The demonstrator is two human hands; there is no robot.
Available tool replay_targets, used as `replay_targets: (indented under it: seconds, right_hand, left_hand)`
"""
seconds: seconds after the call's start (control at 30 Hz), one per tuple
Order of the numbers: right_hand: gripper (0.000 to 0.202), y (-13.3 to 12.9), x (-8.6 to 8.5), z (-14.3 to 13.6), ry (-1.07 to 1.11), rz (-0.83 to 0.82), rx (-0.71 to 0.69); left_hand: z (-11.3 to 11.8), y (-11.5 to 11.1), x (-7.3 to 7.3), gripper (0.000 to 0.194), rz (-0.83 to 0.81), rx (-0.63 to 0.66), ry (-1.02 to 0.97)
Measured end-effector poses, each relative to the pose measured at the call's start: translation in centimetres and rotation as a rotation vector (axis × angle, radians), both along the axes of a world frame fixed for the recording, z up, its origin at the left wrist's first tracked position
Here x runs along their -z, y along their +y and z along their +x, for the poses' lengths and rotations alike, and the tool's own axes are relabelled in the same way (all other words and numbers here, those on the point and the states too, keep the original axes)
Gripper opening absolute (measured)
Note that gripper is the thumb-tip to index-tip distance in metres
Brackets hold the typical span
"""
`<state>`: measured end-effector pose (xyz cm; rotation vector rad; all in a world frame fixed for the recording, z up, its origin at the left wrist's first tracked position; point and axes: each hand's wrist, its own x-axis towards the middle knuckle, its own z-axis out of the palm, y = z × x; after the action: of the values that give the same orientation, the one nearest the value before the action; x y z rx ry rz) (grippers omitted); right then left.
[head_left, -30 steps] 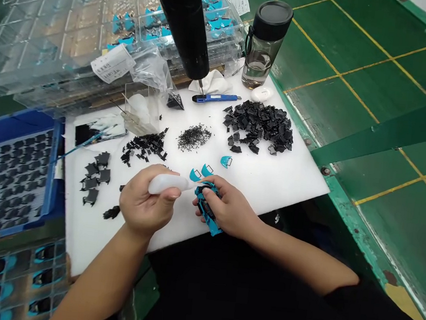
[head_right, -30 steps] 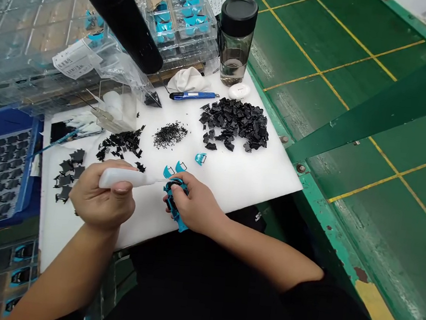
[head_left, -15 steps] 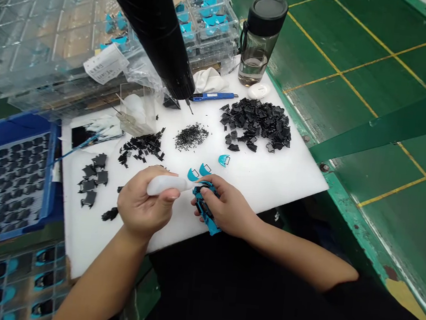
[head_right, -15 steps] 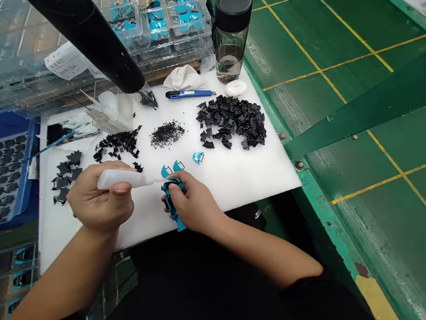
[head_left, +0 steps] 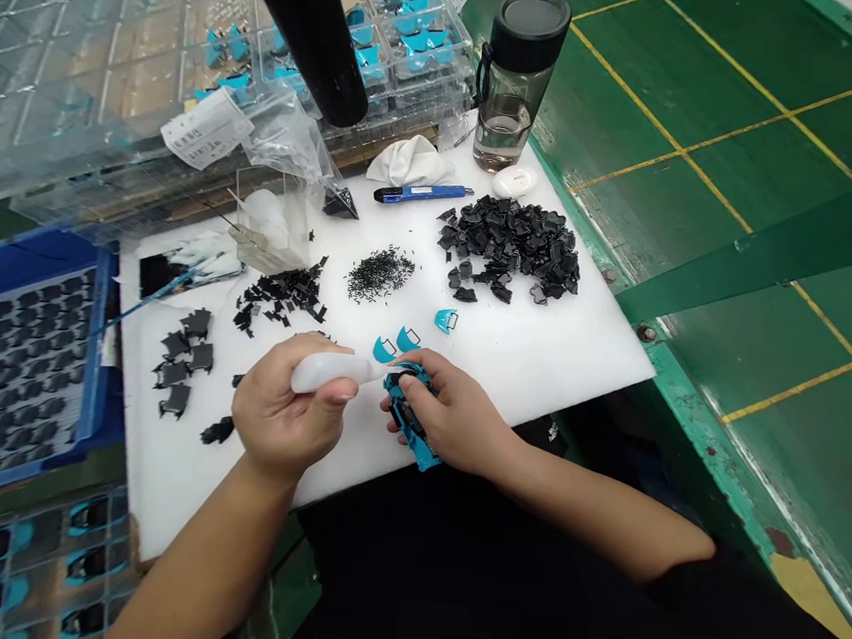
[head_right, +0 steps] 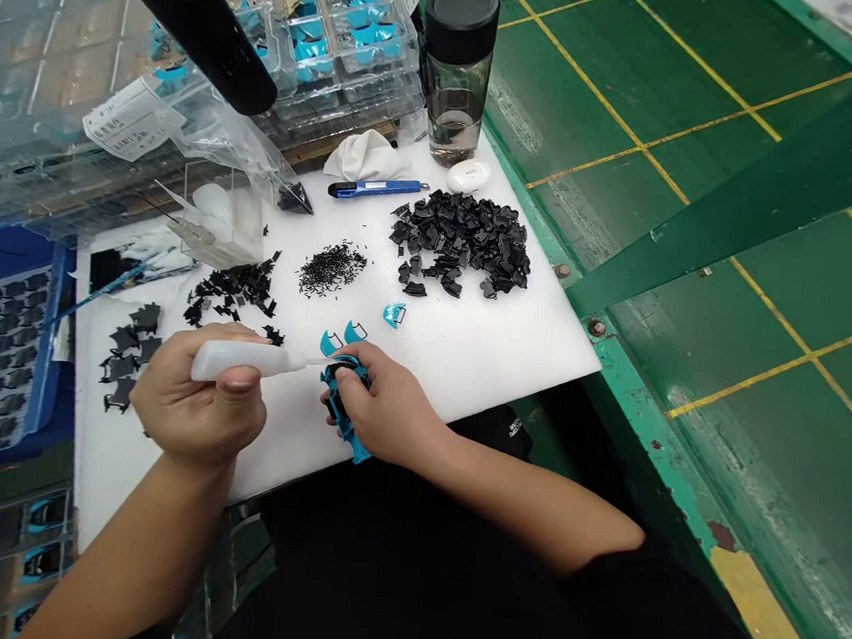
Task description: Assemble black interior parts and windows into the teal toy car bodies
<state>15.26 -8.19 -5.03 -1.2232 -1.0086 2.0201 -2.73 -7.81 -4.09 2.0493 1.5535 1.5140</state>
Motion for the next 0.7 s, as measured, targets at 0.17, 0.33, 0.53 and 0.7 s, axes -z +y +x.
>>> replay_targets:
  seconds: [0.17, 0.33, 0.53, 0.7]
  right_hand:
    - [0.017, 0.0, 0.0, 0.1, 0.006, -0.002, 0.000]
    - [0.015, 0.2, 0.1, 0.1, 0.073, -0.086, 0.021]
    - [0.013, 0.4, -0.4, 0.2, 0.080, -0.155, 0.053]
    - [0.011, 0.4, -0.6, 0.2, 0.085, -0.180, 0.060]
  left_hand:
    - [0.2, 0.2, -0.3, 0.032, 0.035, 0.021, -0.090]
    - [-0.2, 0.0, -0.8, 0.038, 0.059, -0.030, -0.270]
    - [-1.1, 0.3, -0.8, 0.030, 0.144, 0.110, -0.112]
    - [-1.2, 0.9, -0.6, 0.030, 0.177, 0.150, -0.044]
